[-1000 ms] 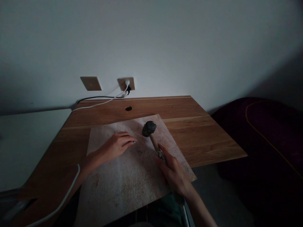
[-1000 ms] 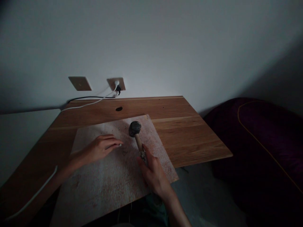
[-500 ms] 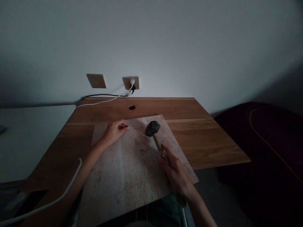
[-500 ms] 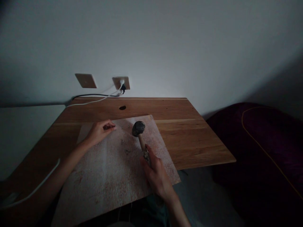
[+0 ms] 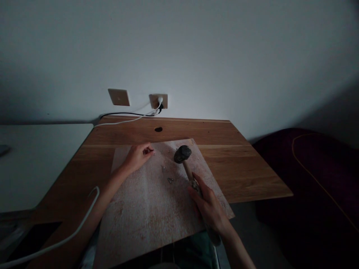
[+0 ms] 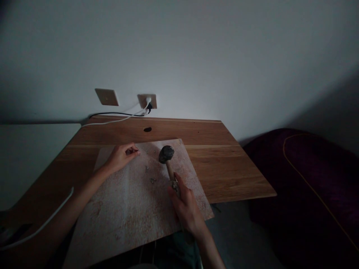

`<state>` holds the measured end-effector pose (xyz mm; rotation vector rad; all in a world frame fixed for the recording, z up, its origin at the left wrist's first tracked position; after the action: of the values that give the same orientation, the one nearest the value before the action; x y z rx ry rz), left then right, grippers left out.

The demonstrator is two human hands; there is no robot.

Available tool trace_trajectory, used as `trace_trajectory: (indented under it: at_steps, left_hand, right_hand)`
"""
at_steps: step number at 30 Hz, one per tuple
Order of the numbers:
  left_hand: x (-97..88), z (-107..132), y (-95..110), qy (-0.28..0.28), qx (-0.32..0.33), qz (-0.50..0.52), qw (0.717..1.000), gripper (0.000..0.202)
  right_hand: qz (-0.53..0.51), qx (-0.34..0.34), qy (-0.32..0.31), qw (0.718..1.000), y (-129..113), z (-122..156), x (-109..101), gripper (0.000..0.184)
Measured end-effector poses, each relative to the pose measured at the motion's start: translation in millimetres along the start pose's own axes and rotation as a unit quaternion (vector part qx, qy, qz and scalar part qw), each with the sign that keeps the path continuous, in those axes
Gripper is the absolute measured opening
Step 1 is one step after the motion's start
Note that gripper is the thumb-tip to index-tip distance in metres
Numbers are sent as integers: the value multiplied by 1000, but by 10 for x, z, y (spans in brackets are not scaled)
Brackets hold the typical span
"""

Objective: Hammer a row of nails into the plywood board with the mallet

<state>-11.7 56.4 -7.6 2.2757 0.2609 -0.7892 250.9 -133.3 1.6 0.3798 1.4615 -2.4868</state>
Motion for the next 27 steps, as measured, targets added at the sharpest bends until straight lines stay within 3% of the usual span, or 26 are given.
trace_trajectory:
  at_steps: [11,22,27]
  left_hand:
    - [38,6,23,-13,1,0,1000,6]
    - [42,13,12,-1,-18,22,1000,10]
    - [52,6,14,-9,7,4,1000,4]
  right_hand:
    - [27,18,39,999,-3,7,-28,75]
    - [10,31,16,999,-14,3,-4,80]
    - [32,7,71,997,-25,-1,-58,73]
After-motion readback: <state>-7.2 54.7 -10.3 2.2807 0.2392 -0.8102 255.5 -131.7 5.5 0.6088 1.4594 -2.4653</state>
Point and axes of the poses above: each hand's wrist, its own z-axis away from the middle knuckle, its own x-axis out of the palm, y = z × x, the point moved 3 cm from there along -z, towards the middle knuckle, and after that the axes turned 14 degrees about x, right-handed, at the moved point
